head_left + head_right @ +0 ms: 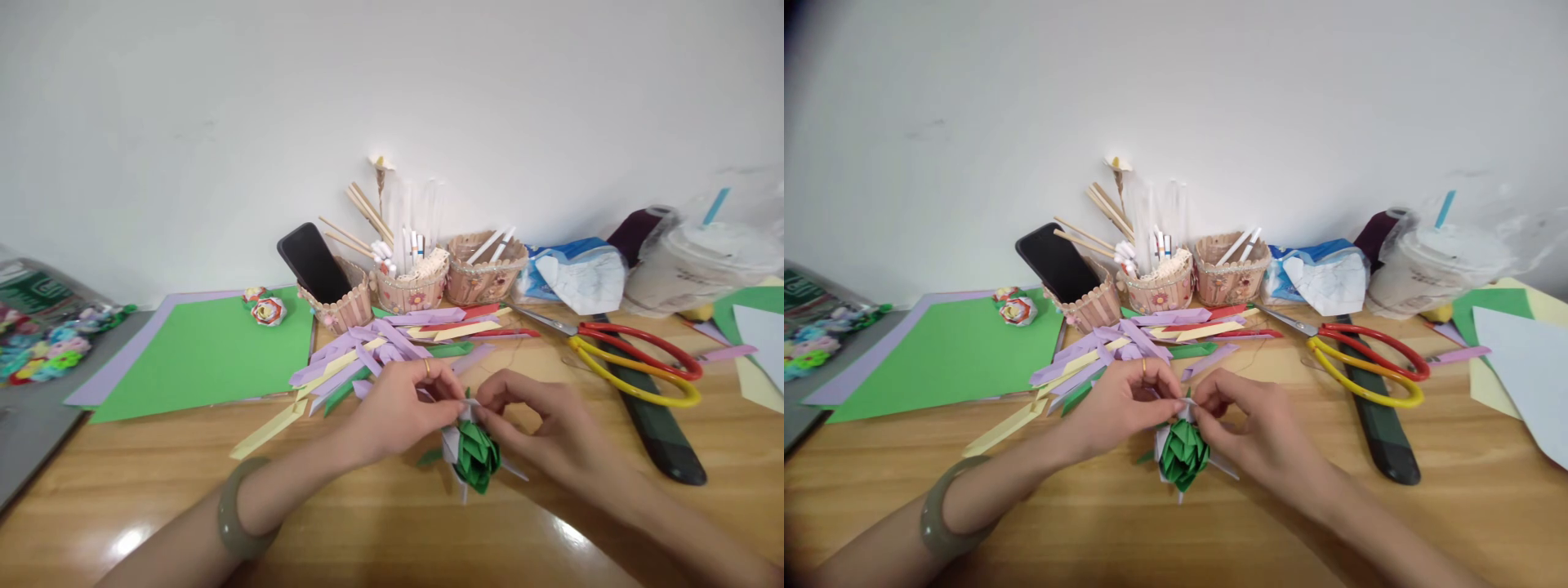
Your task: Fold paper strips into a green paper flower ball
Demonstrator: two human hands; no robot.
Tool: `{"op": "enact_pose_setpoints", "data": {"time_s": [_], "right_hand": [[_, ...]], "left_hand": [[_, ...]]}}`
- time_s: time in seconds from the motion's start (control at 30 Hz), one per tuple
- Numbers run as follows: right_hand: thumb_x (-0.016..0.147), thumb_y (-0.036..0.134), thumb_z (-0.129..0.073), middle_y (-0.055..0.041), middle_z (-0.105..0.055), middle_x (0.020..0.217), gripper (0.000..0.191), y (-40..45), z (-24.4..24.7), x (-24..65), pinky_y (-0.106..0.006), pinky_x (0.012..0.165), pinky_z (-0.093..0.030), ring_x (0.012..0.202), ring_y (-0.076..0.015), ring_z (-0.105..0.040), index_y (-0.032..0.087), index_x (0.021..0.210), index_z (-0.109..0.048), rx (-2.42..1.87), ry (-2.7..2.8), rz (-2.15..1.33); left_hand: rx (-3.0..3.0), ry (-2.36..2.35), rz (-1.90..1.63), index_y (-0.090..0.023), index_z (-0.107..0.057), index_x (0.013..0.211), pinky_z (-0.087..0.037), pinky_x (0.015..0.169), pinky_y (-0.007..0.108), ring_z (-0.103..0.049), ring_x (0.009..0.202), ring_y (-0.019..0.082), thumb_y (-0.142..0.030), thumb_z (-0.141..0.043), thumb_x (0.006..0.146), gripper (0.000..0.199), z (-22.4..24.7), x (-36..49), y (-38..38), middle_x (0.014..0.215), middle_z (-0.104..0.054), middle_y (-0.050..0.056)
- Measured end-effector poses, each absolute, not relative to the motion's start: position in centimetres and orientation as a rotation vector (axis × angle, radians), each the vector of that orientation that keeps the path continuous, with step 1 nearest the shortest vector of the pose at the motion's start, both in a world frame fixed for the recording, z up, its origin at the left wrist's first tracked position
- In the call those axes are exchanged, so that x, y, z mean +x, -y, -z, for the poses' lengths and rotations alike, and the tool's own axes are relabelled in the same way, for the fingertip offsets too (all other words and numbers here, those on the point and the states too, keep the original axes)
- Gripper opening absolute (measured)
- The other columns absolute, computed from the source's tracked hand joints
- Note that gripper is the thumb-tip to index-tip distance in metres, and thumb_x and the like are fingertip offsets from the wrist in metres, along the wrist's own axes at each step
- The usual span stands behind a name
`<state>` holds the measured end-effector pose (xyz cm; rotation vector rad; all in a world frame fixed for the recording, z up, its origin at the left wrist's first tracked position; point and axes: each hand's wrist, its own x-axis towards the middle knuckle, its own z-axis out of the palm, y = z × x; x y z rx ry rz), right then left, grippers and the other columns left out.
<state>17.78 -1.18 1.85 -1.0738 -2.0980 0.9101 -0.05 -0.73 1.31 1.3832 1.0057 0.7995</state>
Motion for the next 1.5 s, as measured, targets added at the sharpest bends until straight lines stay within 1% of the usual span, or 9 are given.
{"op": "enact_pose_setpoints", "data": {"time_s": [0.23,0.3,0.47,0.6,0.8,0.97,1.27,1.4,1.5], "right_hand": [[0.081,0.015,-0.051,-0.0012,-0.062,0.064,0.010,1.2,-1.3,17.9,-0.021,0.051,-0.045,0.055,-0.0111,-0.057,0.018,0.075,-0.057,-0.976,2.156,-0.573],[0.081,0.016,-0.052,-0.0011,-0.063,0.063,0.010,1.1,-1.4,17.8,-0.021,0.051,-0.046,0.055,-0.0111,-0.057,0.018,0.074,-0.058,-1.009,2.126,-0.654],[0.079,0.029,-0.057,-0.0005,-0.063,0.063,0.015,0.4,-2.0,17.7,-0.022,0.053,-0.047,0.058,-0.0120,-0.058,0.017,0.071,-0.059,-1.175,1.996,-1.157],[0.078,0.035,-0.056,-0.0013,-0.063,0.061,0.024,0.3,-2.4,17.6,-0.023,0.051,-0.046,0.056,-0.0124,-0.057,0.016,0.065,-0.062,-1.218,1.964,-1.241],[0.078,0.034,-0.057,-0.0022,-0.067,0.063,0.022,0.6,-2.4,17.5,-0.023,0.052,-0.046,0.057,-0.0136,-0.059,0.017,0.066,-0.065,-1.221,2.010,-1.135],[0.079,0.028,-0.058,-0.0007,-0.067,0.066,0.010,0.8,-1.5,17.5,-0.023,0.056,-0.048,0.059,-0.0135,-0.061,0.018,0.076,-0.061,-1.174,2.043,-1.021],[0.082,0.019,-0.053,0.0004,-0.065,0.065,0.011,1.2,-2.2,18.0,-0.021,0.052,-0.046,0.058,-0.0125,-0.059,0.020,0.071,-0.057,-1.088,2.092,-0.816],[0.080,0.012,-0.053,-0.0011,-0.066,0.076,0.011,0.7,-2.1,18.2,-0.023,0.062,-0.048,0.070,-0.0139,-0.062,0.020,0.074,-0.057,-0.961,2.093,-0.678],[0.079,0.009,-0.054,-0.0027,-0.063,0.080,0.013,0.4,-1.9,18.3,-0.025,0.065,-0.047,0.077,-0.0152,-0.060,0.020,0.073,-0.058,-0.890,2.100,-0.580]], "left_hand": [[1.378,-1.094,-0.770,-0.015,-0.062,0.077,-0.046,0.061,0.023,-0.057,0.066,0.011,-0.018,-0.063,0.067,0.010,-1.0,-0.1,0.4,0.071,-0.063,0.001],[1.315,-1.110,-0.753,-0.014,-0.062,0.074,-0.046,0.060,0.023,-0.057,0.063,0.011,-0.017,-0.065,0.064,0.011,-0.9,-0.1,0.3,0.069,-0.063,0.001],[1.370,-1.145,-0.802,-0.013,-0.063,0.069,-0.044,0.057,0.022,-0.054,0.060,0.010,-0.023,-0.066,0.065,0.011,-1.1,-0.1,0.2,0.067,-0.063,0.001],[1.324,-1.109,-0.756,-0.013,-0.063,0.068,-0.044,0.058,0.022,-0.055,0.060,0.010,-0.021,-0.068,0.062,0.011,-1.3,-0.3,0.0,0.064,-0.063,0.001],[1.179,-1.069,-0.673,-0.013,-0.061,0.062,-0.043,0.055,0.020,-0.054,0.054,0.008,-0.013,-0.068,0.057,0.008,-1.2,-0.5,-0.4,0.058,-0.061,-0.002],[1.290,-1.150,-0.698,-0.013,-0.061,0.064,-0.040,0.050,0.019,-0.051,0.053,0.007,-0.014,-0.063,0.061,0.004,-0.5,-0.2,0.2,0.059,-0.059,-0.001],[1.161,-0.992,-0.784,-0.014,-0.059,0.069,-0.042,0.059,0.024,-0.056,0.060,0.011,-0.021,-0.064,0.063,0.010,-1.0,-0.6,-0.3,0.065,-0.060,0.000],[1.018,-0.949,-0.749,-0.014,-0.064,0.084,-0.043,0.062,0.025,-0.057,0.063,0.011,-0.027,-0.063,0.069,0.021,-1.4,-0.5,-0.5,0.070,-0.062,0.002],[1.113,-0.981,-0.715,-0.013,-0.063,0.073,-0.042,0.064,0.024,-0.054,0.064,0.010,-0.018,-0.066,0.064,0.011,-1.4,-0.3,-0.4,0.069,-0.060,0.001]]}}
